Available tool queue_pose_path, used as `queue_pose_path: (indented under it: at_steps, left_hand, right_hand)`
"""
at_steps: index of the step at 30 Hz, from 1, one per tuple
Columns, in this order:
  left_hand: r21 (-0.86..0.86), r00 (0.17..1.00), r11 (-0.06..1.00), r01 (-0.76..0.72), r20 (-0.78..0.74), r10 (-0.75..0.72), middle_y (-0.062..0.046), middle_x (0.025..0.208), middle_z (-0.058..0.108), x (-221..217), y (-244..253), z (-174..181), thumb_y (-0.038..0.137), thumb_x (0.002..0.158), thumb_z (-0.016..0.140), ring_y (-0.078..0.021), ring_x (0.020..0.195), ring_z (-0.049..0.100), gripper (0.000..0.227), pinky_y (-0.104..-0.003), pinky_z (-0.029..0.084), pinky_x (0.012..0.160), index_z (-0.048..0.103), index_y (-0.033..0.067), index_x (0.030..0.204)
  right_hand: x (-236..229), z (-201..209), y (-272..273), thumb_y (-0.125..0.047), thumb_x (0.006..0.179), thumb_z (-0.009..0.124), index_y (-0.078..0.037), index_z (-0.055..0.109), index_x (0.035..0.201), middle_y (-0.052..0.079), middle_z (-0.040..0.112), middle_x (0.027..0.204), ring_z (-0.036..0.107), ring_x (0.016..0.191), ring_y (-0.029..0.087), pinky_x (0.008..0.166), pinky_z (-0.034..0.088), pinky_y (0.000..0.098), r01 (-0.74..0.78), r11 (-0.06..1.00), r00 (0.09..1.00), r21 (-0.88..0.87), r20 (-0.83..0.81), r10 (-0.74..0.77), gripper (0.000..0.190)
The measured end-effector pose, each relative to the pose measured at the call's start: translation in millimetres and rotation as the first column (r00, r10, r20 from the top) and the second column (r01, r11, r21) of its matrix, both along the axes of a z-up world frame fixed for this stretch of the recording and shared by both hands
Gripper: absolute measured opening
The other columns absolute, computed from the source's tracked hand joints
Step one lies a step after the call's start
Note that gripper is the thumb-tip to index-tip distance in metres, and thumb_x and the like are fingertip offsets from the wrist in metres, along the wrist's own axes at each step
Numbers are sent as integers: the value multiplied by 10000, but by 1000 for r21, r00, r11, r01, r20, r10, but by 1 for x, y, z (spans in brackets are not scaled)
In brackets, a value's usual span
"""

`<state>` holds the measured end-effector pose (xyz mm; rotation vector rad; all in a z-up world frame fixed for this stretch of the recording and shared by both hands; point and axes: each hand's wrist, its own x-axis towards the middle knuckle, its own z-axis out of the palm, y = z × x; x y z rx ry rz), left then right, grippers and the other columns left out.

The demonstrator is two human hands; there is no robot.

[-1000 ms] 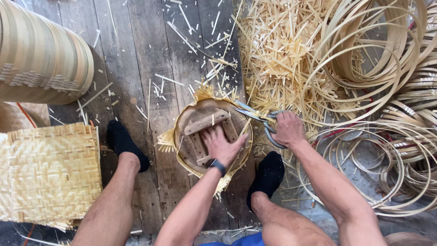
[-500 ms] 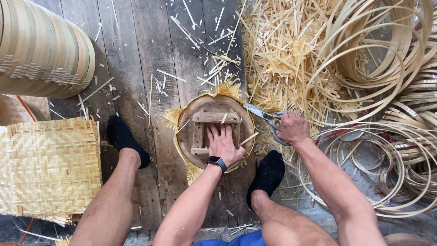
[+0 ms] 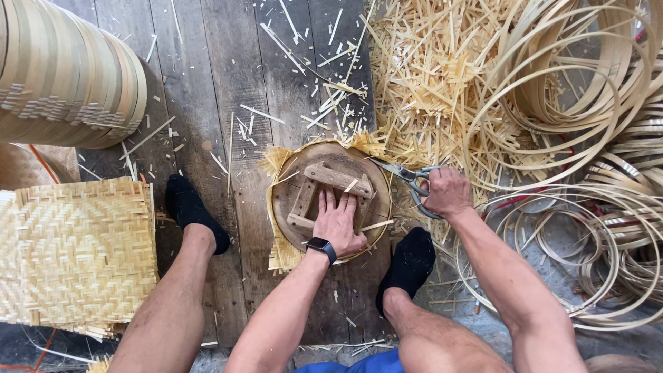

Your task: The person weaves bamboo strips into a circular base by hand, trims the excess material with scissors, and places the woven component into a wooden mold to shape it.

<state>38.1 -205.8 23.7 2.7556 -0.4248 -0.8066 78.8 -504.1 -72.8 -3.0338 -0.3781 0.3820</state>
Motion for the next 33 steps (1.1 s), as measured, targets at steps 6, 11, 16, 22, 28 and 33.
queue_pose_path:
  at_steps: [6,11,16,22,28,33]
  left_hand:
    - [-17,1000,1000,4,-4,-4,-242,1561,364,2,0,0,440,654,730,-545,1452,230,1051,-593,94,1230,348,-34,1510]
    - [-43,993,993,107,-46,-109,-236,1546,390,3,13,5,422,634,754,-530,1473,209,1054,-570,85,1243,355,-5,1510]
    - [-67,978,977,202,-32,-204,-202,1543,425,3,21,8,371,608,747,-495,1502,199,1029,-542,86,1256,381,16,1503]
    - [-73,973,971,226,-35,-229,-212,1534,434,4,25,6,383,622,745,-493,1504,202,981,-544,84,1263,432,12,1474]
    - [-29,917,917,398,-32,-399,-175,1557,431,0,45,-8,409,609,751,-424,1527,215,947,-554,99,1247,480,55,1444]
    - [-396,894,848,-353,123,430,-300,1683,94,-16,18,-20,472,874,709,-402,1590,76,1032,-539,60,1279,158,-57,1567]
  right_hand:
    - [25,-5,50,-399,762,635,-19,632,804,138,617,775,594,696,218,637,547,326,-63,996,952,-56,297,77,382]
    - [9,-3,22,-450,987,582,-45,638,865,123,625,771,587,647,218,571,527,378,31,999,990,24,-142,-27,427]
    - [4,8,1,-335,949,603,-44,644,925,138,638,881,604,786,221,720,559,388,-7,996,1000,90,-23,9,295]
    - [43,31,51,-342,748,724,48,599,1019,164,596,915,573,823,250,790,536,366,-12,999,995,40,-97,16,491]
    - [26,5,22,-191,980,585,-60,686,935,91,622,786,567,653,189,534,510,341,0,1000,978,22,-207,5,172]
    - [8,12,3,-357,836,746,52,680,989,146,638,812,590,666,208,557,554,333,-51,994,998,93,-25,54,441]
